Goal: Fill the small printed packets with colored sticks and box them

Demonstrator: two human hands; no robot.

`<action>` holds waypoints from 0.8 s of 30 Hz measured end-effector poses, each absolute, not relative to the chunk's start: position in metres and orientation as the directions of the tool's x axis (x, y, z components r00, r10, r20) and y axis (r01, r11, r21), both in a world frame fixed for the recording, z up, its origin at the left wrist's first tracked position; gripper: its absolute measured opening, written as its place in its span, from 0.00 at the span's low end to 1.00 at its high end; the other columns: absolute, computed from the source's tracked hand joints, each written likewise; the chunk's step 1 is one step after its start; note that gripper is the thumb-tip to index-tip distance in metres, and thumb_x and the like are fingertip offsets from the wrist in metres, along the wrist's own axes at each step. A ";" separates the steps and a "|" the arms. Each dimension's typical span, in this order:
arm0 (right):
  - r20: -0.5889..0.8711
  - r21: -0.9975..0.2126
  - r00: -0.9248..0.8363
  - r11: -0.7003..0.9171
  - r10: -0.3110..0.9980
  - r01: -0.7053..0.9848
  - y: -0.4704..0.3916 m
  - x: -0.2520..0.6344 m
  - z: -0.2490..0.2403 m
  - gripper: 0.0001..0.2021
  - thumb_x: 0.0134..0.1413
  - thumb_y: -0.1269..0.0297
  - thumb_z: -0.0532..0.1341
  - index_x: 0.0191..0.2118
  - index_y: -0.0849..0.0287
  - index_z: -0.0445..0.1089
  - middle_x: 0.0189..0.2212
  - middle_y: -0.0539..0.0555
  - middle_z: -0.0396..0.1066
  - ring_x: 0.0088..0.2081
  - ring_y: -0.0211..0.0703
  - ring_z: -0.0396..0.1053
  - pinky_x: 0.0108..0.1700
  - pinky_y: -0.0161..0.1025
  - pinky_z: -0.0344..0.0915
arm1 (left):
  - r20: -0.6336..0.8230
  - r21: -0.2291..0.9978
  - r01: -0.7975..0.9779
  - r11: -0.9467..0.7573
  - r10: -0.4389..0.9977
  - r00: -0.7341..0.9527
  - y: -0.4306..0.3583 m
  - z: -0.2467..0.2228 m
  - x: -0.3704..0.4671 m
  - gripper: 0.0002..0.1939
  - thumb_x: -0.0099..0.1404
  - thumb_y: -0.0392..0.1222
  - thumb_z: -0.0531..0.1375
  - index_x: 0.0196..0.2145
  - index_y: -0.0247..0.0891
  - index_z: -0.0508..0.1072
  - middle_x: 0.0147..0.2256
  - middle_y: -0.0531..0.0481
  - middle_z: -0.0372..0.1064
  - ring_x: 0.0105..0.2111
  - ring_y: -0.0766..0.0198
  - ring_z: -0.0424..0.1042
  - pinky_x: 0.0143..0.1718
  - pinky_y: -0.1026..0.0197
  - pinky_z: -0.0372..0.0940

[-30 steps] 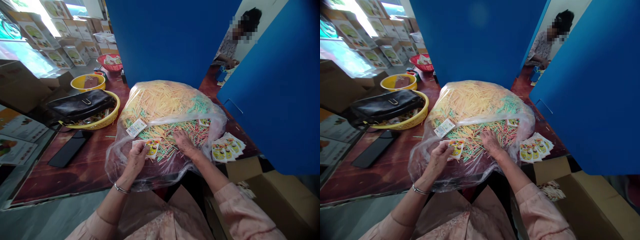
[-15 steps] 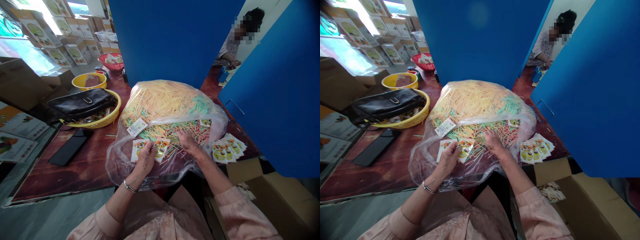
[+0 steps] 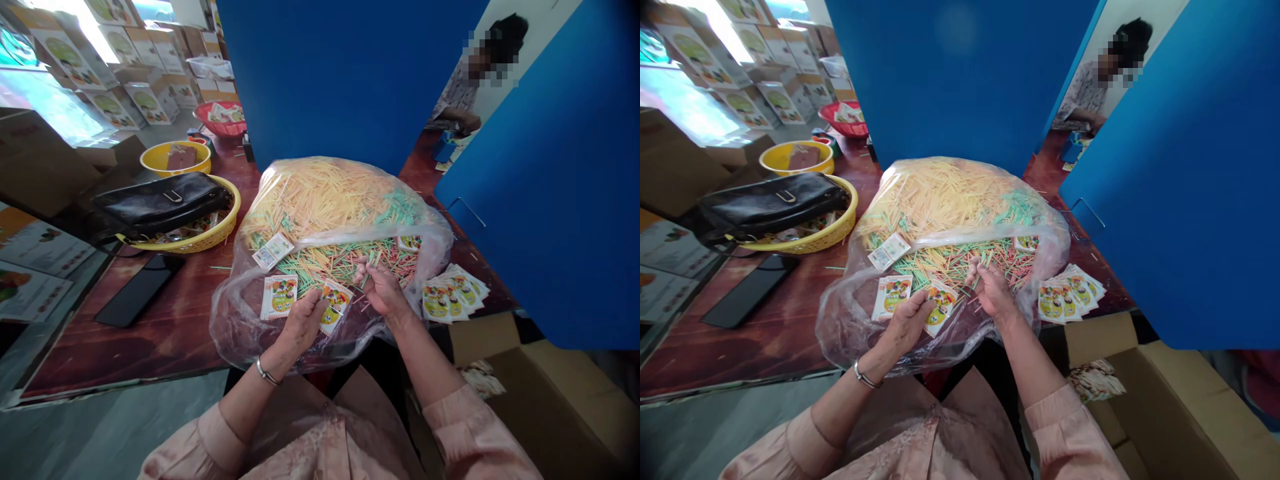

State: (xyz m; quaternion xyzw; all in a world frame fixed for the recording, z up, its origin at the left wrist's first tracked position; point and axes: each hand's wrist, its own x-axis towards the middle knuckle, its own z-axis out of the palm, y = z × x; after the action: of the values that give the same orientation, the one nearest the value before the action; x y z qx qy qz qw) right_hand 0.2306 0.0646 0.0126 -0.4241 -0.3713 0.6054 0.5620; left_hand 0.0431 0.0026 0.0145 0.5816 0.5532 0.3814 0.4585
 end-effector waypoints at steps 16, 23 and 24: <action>-0.113 0.026 -0.313 0.317 0.943 0.948 0.078 0.221 0.021 0.11 0.55 0.73 0.53 0.44 0.66 0.65 0.31 0.62 0.72 0.34 0.49 0.69 0.33 0.40 0.59 | -0.156 0.963 0.227 0.144 0.987 0.035 -0.001 0.012 0.020 0.11 0.57 0.49 0.57 0.27 0.38 0.69 0.24 0.55 0.65 0.25 0.68 0.62 0.26 0.67 0.58; 0.058 0.171 -0.424 0.410 0.904 0.896 0.077 0.219 0.019 0.11 0.54 0.74 0.52 0.38 0.66 0.70 0.41 0.69 0.68 0.46 0.58 0.60 0.44 0.52 0.56 | -0.123 0.952 0.289 0.101 0.991 0.059 -0.001 0.006 0.022 0.13 0.59 0.50 0.56 0.25 0.37 0.65 0.23 0.57 0.61 0.24 0.70 0.60 0.25 0.68 0.56; 0.057 0.185 -0.439 0.422 0.897 0.887 0.077 0.220 0.018 0.11 0.54 0.75 0.52 0.38 0.67 0.70 0.40 0.69 0.68 0.45 0.58 0.61 0.44 0.51 0.56 | -0.122 0.951 0.295 0.098 0.990 0.065 -0.001 0.006 0.023 0.14 0.59 0.50 0.56 0.25 0.38 0.64 0.22 0.57 0.60 0.24 0.70 0.59 0.25 0.68 0.56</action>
State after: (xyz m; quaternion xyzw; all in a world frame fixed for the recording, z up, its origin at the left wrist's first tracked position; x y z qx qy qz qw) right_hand 0.2197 0.0773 0.0182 -0.5292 -0.8429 -0.0937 -0.0251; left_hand 0.0228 -0.0015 0.0056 0.5595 0.5741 0.3713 0.4685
